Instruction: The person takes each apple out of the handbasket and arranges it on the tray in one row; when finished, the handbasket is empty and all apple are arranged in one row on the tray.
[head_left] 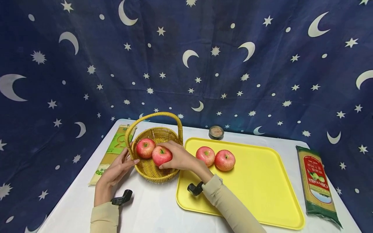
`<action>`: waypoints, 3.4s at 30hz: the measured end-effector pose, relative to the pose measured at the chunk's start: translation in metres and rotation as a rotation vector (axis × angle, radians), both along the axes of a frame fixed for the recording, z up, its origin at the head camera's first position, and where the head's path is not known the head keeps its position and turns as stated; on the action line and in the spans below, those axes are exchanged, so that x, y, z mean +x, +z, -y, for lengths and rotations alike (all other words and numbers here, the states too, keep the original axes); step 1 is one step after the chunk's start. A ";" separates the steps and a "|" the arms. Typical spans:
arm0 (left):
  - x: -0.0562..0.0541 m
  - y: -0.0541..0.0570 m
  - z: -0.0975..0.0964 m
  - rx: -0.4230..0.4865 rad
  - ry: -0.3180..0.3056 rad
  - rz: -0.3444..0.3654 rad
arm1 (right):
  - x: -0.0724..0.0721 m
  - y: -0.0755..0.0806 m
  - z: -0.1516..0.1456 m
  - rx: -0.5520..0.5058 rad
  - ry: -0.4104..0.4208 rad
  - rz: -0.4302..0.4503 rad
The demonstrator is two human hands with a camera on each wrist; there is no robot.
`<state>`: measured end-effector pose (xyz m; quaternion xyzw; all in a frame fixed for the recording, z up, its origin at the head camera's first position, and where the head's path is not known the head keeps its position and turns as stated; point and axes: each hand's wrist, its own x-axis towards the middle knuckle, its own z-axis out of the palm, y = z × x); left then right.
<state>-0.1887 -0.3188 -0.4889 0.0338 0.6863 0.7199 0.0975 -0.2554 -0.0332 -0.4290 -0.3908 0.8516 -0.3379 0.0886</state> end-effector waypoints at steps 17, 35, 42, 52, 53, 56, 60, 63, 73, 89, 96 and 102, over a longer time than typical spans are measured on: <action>0.001 0.004 0.001 0.040 -0.018 -0.025 | 0.038 0.021 -0.055 -0.229 -0.117 0.003; 0.002 0.002 0.000 0.044 -0.043 -0.023 | 0.069 0.027 -0.155 -0.222 -0.376 0.002; 0.000 0.002 0.001 0.021 -0.038 -0.022 | 0.069 0.026 -0.188 -0.230 -0.447 -0.048; 0.001 0.002 0.000 0.040 -0.037 -0.019 | 0.061 0.024 -0.216 -0.199 -0.511 -0.061; 0.001 0.002 0.000 0.037 -0.035 -0.019 | 0.060 0.023 -0.218 -0.191 -0.516 -0.059; 0.001 0.003 0.000 0.036 -0.032 -0.024 | 0.056 0.020 -0.226 -0.161 -0.533 -0.040; 0.000 0.003 -0.001 0.034 -0.035 -0.024 | 0.050 0.014 -0.238 -0.127 -0.566 -0.001; 0.000 0.003 0.000 0.028 -0.037 -0.021 | 0.045 0.011 -0.247 -0.116 -0.587 0.014; 0.002 0.004 0.001 0.014 -0.048 -0.034 | 0.034 -0.003 -0.268 -0.066 -0.634 0.082; 0.002 0.002 0.000 0.034 -0.041 -0.033 | 0.025 -0.029 -0.275 -0.033 -0.617 0.102; 0.001 0.003 -0.001 0.037 -0.038 -0.020 | 0.024 -0.032 -0.274 -0.014 -0.616 0.105; 0.002 0.005 -0.001 0.051 -0.038 -0.005 | 0.023 -0.033 -0.272 -0.011 -0.609 0.098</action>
